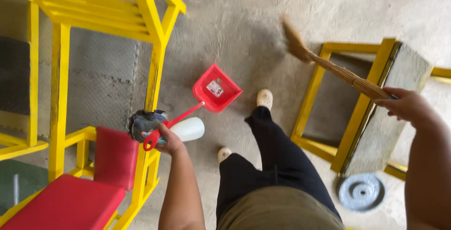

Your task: Sweeping the floor of a weight training area in a gym using a broom and dustpan.

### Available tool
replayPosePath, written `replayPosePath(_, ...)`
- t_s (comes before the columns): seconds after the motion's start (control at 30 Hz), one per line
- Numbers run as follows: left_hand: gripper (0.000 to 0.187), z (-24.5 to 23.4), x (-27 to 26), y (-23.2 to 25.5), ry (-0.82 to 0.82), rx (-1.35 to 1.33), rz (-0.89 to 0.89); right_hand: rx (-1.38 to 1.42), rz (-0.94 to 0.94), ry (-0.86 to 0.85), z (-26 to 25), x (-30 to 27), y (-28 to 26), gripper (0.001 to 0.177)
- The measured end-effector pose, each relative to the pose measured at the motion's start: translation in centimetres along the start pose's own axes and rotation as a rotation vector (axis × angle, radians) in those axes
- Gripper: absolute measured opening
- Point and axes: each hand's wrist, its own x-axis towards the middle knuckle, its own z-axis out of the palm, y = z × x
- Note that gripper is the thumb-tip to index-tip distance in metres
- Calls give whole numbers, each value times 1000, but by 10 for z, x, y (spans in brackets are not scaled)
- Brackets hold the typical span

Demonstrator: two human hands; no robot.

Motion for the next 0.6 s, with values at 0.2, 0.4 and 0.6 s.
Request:
replayPosePath(0.2, 80, 143, -65, -5, -57, 99, 45, -33, 110, 103, -4, 67, -124, 57)
replayPosePath(0.4, 83, 248, -145, 45, -235, 105, 19, -22, -23, -22, 146, 140, -179, 64)
replayPosePath(0.6, 79, 292, -146, 109, -267, -7, -61, 36, -280, -307, 108, 60, -245, 68)
